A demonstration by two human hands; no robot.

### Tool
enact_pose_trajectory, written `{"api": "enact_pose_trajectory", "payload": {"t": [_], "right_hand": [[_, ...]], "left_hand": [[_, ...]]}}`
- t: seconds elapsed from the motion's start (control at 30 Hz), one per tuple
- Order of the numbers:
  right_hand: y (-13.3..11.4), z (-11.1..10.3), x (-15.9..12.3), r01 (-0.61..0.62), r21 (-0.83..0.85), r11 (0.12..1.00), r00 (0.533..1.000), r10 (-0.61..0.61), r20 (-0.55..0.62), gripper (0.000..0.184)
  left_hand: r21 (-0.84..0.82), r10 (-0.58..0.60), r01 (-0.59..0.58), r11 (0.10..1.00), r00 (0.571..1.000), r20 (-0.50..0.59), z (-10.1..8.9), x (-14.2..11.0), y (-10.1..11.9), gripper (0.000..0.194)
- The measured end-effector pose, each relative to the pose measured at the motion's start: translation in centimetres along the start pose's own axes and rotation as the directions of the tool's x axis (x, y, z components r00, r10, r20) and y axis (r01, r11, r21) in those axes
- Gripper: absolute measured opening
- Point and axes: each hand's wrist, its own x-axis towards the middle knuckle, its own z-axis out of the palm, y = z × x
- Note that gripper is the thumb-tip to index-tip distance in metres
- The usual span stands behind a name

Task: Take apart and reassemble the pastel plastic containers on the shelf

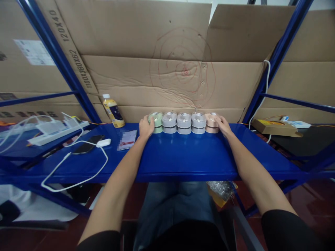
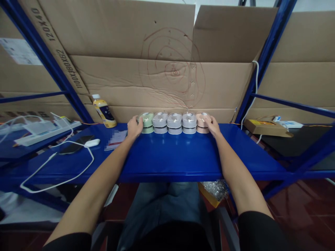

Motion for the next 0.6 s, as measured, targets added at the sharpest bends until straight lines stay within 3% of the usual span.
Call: {"api": "enact_pose_trajectory", "payload": {"t": [0.1, 0.17, 0.27, 0.33, 0.47, 0.6], "right_hand": [[-1.4, 1.1, -0.9, -0.018, 0.039, 0.999, 0.994, 0.013, 0.109, 0.072], [-2.4, 1.7, -1.7, -0.017, -0.025, 1.000, 0.990, 0.020, 0.141, 0.086], [-4.1, 2.5, -2.9, 0.023, -0.255, 0.967, 0.997, -0.004, 0.074, 0.119], [-5.1, 2.9, -3.6, 0.070, -0.386, 0.920, 0.997, -0.059, 0.041, 0.127], [-6.2, 3.3, -4.3, 0.103, -0.491, 0.865, 0.995, -0.082, 0.064, 0.109], [-5.9, 3.3, -4.0, 0.104, -0.458, 0.883, 0.995, -0.092, 0.050, 0.094]], "left_hand": [[-0.007, -0.020, 0.020, 1.000, 0.999, -0.035, -0.6, 0.4, -1.5, 0.051], [-0.020, -0.053, 0.053, 0.998, 0.997, -0.047, -0.8, 0.6, -2.2, 0.052], [-0.049, -0.101, 0.098, 0.994, 0.994, -0.050, -1.2, 0.8, -2.7, 0.053], [-0.067, -0.114, 0.111, 0.992, 0.992, -0.047, -1.3, 0.8, -2.8, 0.053], [-0.086, -0.143, 0.140, 0.986, 0.989, -0.025, -1.4, 0.8, -2.8, 0.056], [-0.093, -0.147, 0.146, 0.985, 0.989, -0.010, -1.5, 0.7, -2.9, 0.054]]}}
